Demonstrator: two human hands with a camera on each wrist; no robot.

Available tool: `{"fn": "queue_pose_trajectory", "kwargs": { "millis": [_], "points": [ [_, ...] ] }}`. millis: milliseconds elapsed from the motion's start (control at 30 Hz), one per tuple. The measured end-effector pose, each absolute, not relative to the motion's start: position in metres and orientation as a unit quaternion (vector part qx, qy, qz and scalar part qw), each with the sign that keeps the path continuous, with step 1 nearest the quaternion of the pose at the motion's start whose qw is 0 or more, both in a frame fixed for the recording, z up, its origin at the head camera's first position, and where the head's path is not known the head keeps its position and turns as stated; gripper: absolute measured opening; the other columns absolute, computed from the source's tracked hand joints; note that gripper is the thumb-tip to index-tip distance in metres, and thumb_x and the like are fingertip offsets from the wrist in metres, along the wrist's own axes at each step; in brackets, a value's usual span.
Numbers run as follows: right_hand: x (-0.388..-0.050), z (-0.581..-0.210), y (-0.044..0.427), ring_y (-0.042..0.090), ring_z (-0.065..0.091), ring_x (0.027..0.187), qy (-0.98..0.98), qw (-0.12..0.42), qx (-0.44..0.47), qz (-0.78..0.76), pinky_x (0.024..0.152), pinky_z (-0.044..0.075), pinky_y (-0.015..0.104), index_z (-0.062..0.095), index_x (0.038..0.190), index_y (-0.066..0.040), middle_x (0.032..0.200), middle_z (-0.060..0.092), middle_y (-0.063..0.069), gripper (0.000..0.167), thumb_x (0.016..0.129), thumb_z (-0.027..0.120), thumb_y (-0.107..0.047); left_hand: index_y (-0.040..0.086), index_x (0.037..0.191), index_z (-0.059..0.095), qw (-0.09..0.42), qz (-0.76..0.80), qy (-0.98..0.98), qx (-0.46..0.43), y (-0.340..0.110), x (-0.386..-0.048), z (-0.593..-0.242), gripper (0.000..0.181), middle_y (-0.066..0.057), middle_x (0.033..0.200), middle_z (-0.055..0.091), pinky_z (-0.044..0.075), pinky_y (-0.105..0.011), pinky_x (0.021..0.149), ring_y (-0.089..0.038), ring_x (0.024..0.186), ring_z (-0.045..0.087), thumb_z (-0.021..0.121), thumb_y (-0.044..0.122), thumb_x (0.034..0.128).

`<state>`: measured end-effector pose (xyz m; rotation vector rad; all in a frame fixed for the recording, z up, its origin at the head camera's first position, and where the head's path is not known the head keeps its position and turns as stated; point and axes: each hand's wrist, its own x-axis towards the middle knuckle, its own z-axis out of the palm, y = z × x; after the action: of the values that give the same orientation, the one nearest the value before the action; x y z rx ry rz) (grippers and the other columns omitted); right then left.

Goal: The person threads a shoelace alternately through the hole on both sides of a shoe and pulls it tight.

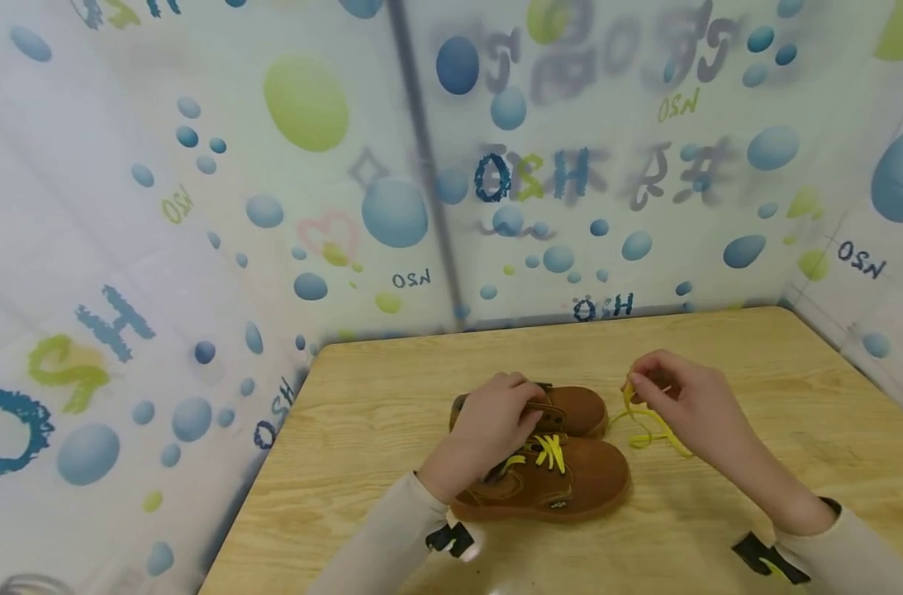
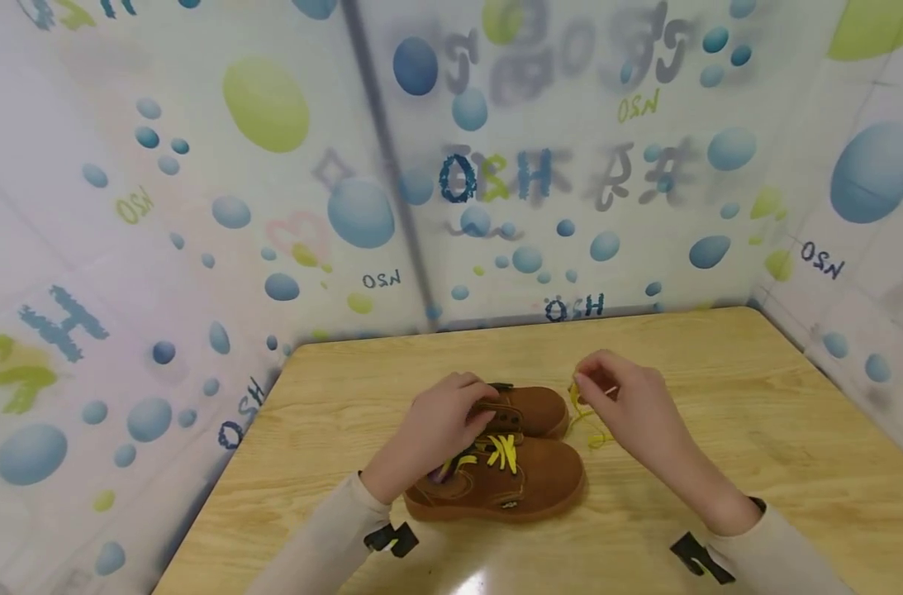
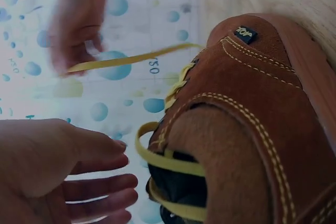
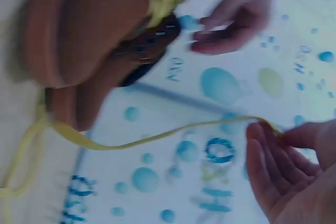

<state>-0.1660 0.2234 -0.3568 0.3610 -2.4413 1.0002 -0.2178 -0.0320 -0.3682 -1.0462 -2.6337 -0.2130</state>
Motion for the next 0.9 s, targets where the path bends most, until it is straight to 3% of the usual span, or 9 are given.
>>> {"fn": "queue_pose_trajectory", "kwargs": {
  "millis": [100, 167, 367, 467, 633, 900],
  "points": [
    [-0.164, -0.340, 0.213, -0.005, 0.063, 0.071, -0.850, 0.272, 0.143, 0.429, 0.064, 0.053, 0.014, 0.068, 0.099, -0.012, 0.086, 0.074, -0.002, 0.007, 0.097, 0.062, -0.009, 0.019, 0.118, 0.069, 0.127, -0.045, -0.925, -0.354, -0.023, -0.220, -0.371, 0.026, 0.003, 0.109, 0.069, 0.055, -0.021, 0.077, -0.013, 0.095, 0.065, 0.068, 0.029, 0.0946],
    [-0.166, -0.339, 0.205, -0.002, 0.063, 0.072, -0.844, 0.258, 0.150, 0.446, 0.065, 0.053, 0.016, 0.068, 0.100, -0.014, 0.088, 0.074, -0.004, 0.008, 0.098, 0.061, -0.011, 0.018, 0.119, 0.068, 0.108, -0.021, -0.932, -0.346, -0.017, -0.222, -0.375, 0.028, 0.003, 0.110, 0.069, 0.055, -0.022, 0.078, -0.014, 0.096, 0.065, 0.068, 0.031, 0.0942],
    [-0.181, -0.382, 0.183, 0.001, 0.061, 0.069, -0.892, 0.110, 0.177, 0.402, 0.059, 0.050, 0.022, 0.071, 0.099, -0.013, 0.086, 0.073, -0.003, 0.007, 0.094, 0.067, -0.012, 0.018, 0.110, 0.068, 0.034, -0.010, -0.945, -0.325, -0.002, -0.232, -0.389, 0.019, 0.003, 0.097, 0.069, 0.052, -0.021, 0.064, -0.010, 0.083, 0.066, 0.066, 0.029, 0.0960],
    [-0.189, -0.405, 0.176, 0.001, 0.061, 0.069, -0.914, 0.071, 0.166, 0.363, 0.059, 0.048, 0.021, 0.071, 0.094, -0.011, 0.082, 0.072, -0.003, 0.005, 0.091, 0.069, -0.009, 0.018, 0.113, 0.068, 0.007, -0.048, -0.948, -0.314, 0.000, -0.239, -0.397, 0.017, 0.004, 0.099, 0.071, 0.051, -0.019, 0.063, -0.008, 0.082, 0.066, 0.064, 0.025, 0.0973],
    [-0.198, -0.419, 0.168, 0.002, 0.055, 0.060, -0.935, 0.091, 0.133, 0.317, 0.054, 0.044, 0.020, 0.069, 0.082, -0.012, 0.069, 0.066, -0.005, 0.006, 0.087, 0.071, -0.009, 0.017, 0.115, 0.069, -0.006, -0.113, -0.943, -0.313, -0.003, -0.245, -0.406, 0.019, 0.003, 0.105, 0.072, 0.053, -0.019, 0.071, -0.009, 0.089, 0.067, 0.062, 0.020, 0.0978],
    [-0.205, -0.419, 0.158, 0.006, 0.048, 0.052, -0.949, 0.108, 0.110, 0.273, 0.050, 0.040, 0.022, 0.064, 0.072, -0.013, 0.061, 0.060, -0.004, 0.013, 0.082, 0.071, -0.008, 0.015, 0.113, 0.069, -0.006, -0.134, -0.937, -0.323, -0.006, -0.247, -0.405, 0.017, 0.001, 0.104, 0.072, 0.051, -0.018, 0.068, -0.010, 0.086, 0.067, 0.061, 0.018, 0.0980]
  ]
}}
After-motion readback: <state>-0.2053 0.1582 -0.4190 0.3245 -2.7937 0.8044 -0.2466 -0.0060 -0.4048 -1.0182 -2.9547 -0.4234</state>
